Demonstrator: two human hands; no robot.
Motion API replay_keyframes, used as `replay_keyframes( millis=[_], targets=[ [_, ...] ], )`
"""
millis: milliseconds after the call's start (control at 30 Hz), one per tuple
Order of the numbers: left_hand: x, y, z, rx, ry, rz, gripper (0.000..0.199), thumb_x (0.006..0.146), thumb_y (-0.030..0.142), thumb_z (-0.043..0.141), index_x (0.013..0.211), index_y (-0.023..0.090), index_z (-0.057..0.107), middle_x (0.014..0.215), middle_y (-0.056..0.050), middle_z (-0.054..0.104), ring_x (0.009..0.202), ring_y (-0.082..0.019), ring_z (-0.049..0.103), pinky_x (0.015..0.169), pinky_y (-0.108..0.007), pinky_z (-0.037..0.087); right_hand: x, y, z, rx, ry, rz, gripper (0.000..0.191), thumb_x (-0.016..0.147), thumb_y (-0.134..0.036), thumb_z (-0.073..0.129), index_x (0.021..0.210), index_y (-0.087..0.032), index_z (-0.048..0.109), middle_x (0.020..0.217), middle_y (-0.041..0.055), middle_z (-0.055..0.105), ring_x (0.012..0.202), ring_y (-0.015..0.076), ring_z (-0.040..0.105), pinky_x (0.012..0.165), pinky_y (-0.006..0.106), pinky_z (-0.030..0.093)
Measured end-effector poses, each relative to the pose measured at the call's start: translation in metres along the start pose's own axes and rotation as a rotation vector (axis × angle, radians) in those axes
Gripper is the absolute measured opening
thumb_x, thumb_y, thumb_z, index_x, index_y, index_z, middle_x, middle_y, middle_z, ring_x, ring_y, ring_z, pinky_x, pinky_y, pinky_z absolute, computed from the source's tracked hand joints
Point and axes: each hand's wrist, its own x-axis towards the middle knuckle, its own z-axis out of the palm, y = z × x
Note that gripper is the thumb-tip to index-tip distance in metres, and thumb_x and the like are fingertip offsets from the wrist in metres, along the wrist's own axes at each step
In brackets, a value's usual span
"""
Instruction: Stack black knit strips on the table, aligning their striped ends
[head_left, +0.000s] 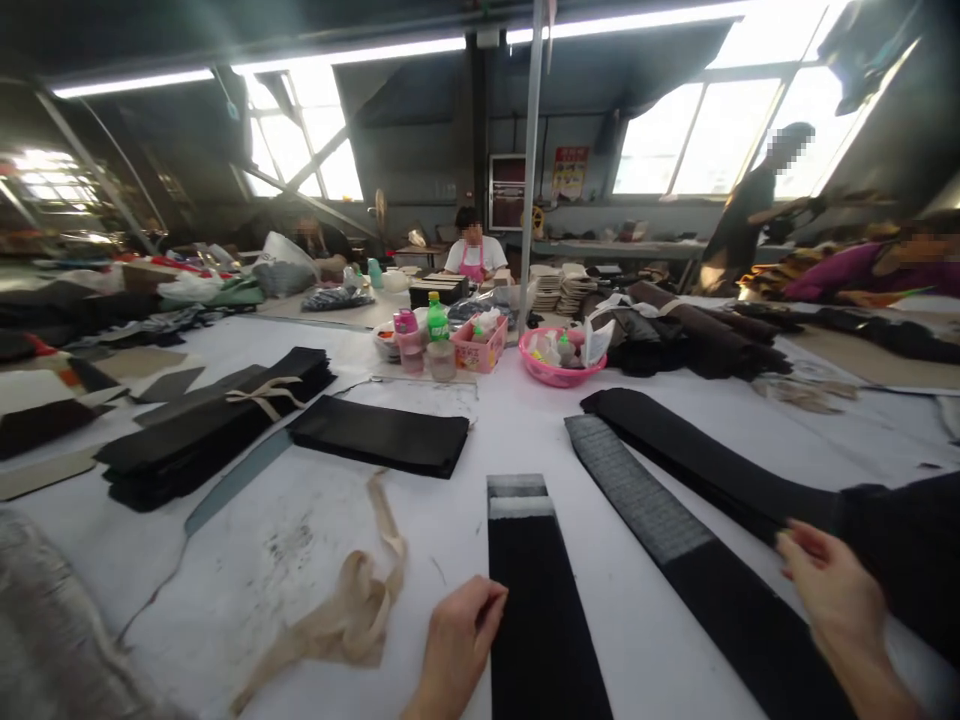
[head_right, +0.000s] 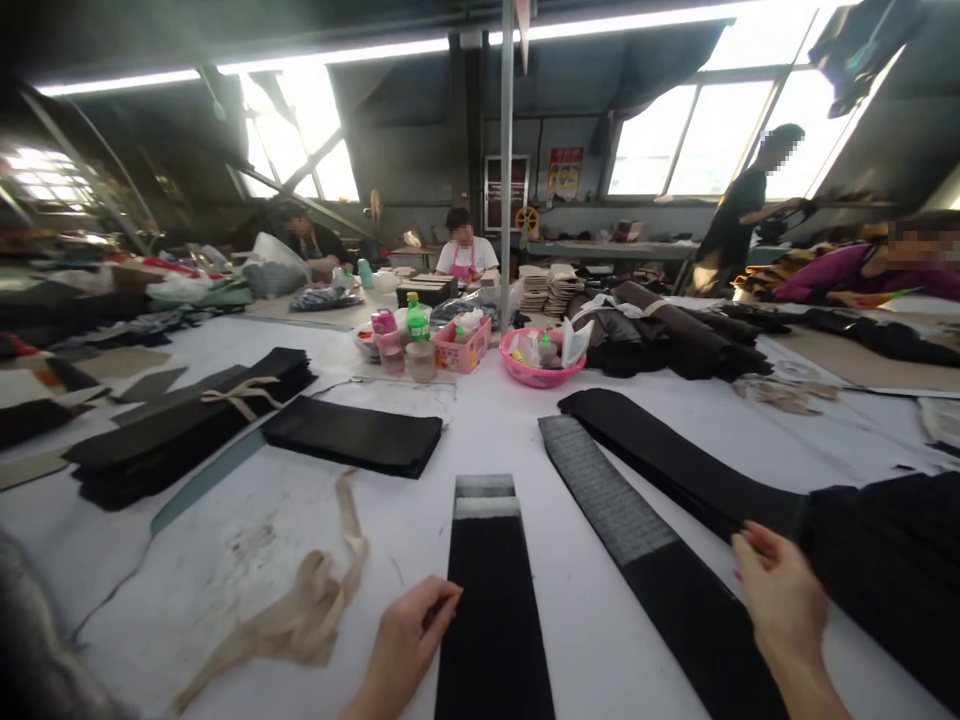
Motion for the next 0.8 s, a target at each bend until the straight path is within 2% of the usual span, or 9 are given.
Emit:
replay_keyframes(
  millis=[100,133,200,267,333,433,567,700,800],
  targets=[
    [0.000,0.005,-0.003,0.006,-0.011,0.001,0.016,0.093,0.028,0.046,0.088,0.024,0.060,0.078,0.002,0.062,0.069,-0.012,0.056,0.065,-0.022,0.040,-0.071,-0.046,0.043,-0.108,-0.560,-0.151,0.040,0.076,-0.050,0.058,0.099,-0.018,0.067,0.099,0.0116,0.068,0.084,0.0255,0.065,0.069,0.037,0.054],
    [0.000,0.007,-0.003,0.012,-0.014,0.006,0.015,0.093,0.027,0.046,0.088,0.024,0.060,0.078,0.002,0.061,0.069,-0.012,0.056,0.066,-0.023,0.040,-0.094,-0.065,0.060,-0.155,-0.697,-0.261,0.035,0.080,-0.048,0.056,0.098,-0.020,0.067,0.099,0.0089,0.067,0.088,0.0240,0.064,0.075,0.035,0.053],
    [0.000,0.009,-0.004,0.034,-0.025,0.025,0.013,0.092,0.023,0.047,0.089,0.023,0.060,0.078,0.002,0.060,0.070,-0.013,0.055,0.066,-0.023,0.039,-0.131,-0.101,0.094,-0.215,-0.874,-0.472,0.026,0.086,-0.041,0.053,0.097,-0.023,0.067,0.101,0.0060,0.066,0.087,0.0206,0.062,0.077,0.032,0.050],
    [0.000,0.010,-0.002,0.074,-0.040,0.048,0.010,0.089,0.019,0.050,0.088,0.023,0.060,0.077,0.001,0.058,0.071,-0.014,0.055,0.066,-0.024,0.039,-0.152,-0.126,0.122,-0.286,-0.887,-0.672,0.021,0.086,-0.032,0.056,0.103,-0.023,0.065,0.105,0.0059,0.063,0.097,0.0211,0.058,0.084,0.032,0.046],
    [-0.001,0.008,0.000,0.119,-0.056,0.061,0.011,0.085,0.015,0.053,0.089,0.023,0.060,0.077,0.001,0.057,0.074,-0.015,0.055,0.067,-0.025,0.039,-0.158,-0.141,0.143,-0.415,-0.873,-0.786,0.025,0.083,-0.027,0.062,0.108,-0.022,0.063,0.108,0.0067,0.061,0.103,0.0222,0.054,0.087,0.031,0.044],
    [-0.001,0.007,0.001,0.170,-0.088,0.054,0.014,0.084,0.012,0.054,0.090,0.023,0.060,0.080,0.001,0.057,0.078,-0.016,0.055,0.069,-0.026,0.040,-0.152,-0.147,0.163,-0.581,-0.890,-0.838,0.033,0.077,-0.028,0.072,0.107,-0.021,0.062,0.106,0.0069,0.060,0.102,0.0231,0.052,0.083,0.031,0.042],
    [0.007,0.016,-0.006,0.256,-0.167,0.037,0.024,0.080,0.009,0.057,0.097,0.026,0.059,0.091,0.001,0.058,0.085,-0.017,0.056,0.074,-0.027,0.043,-0.142,-0.150,0.178,-0.654,-0.923,-0.845,0.033,0.069,-0.029,0.079,0.095,-0.019,0.062,0.098,0.0062,0.060,0.095,0.0238,0.053,0.076,0.031,0.039],
    [0.041,0.027,-0.017,0.444,-0.177,0.038,0.053,0.070,0.015,0.073,0.118,0.025,0.052,0.111,-0.004,0.056,0.100,-0.023,0.054,0.086,-0.035,0.045,-0.138,-0.154,0.190,-0.690,-0.957,-0.858,0.040,0.064,-0.029,0.083,0.094,-0.020,0.059,0.094,0.0037,0.061,0.091,0.0232,0.054,0.071,0.030,0.035],
    [0.077,0.021,-0.020,0.529,-0.137,0.092,0.061,0.070,0.026,0.077,0.123,0.020,0.048,0.123,-0.009,0.053,0.113,-0.027,0.049,0.094,-0.039,0.041,-0.137,-0.159,0.194,-0.693,-0.973,-0.881,0.038,0.061,-0.029,0.084,0.088,-0.021,0.059,0.088,0.0017,0.061,0.087,0.0224,0.054,0.067,0.028,0.032]
  ],
)
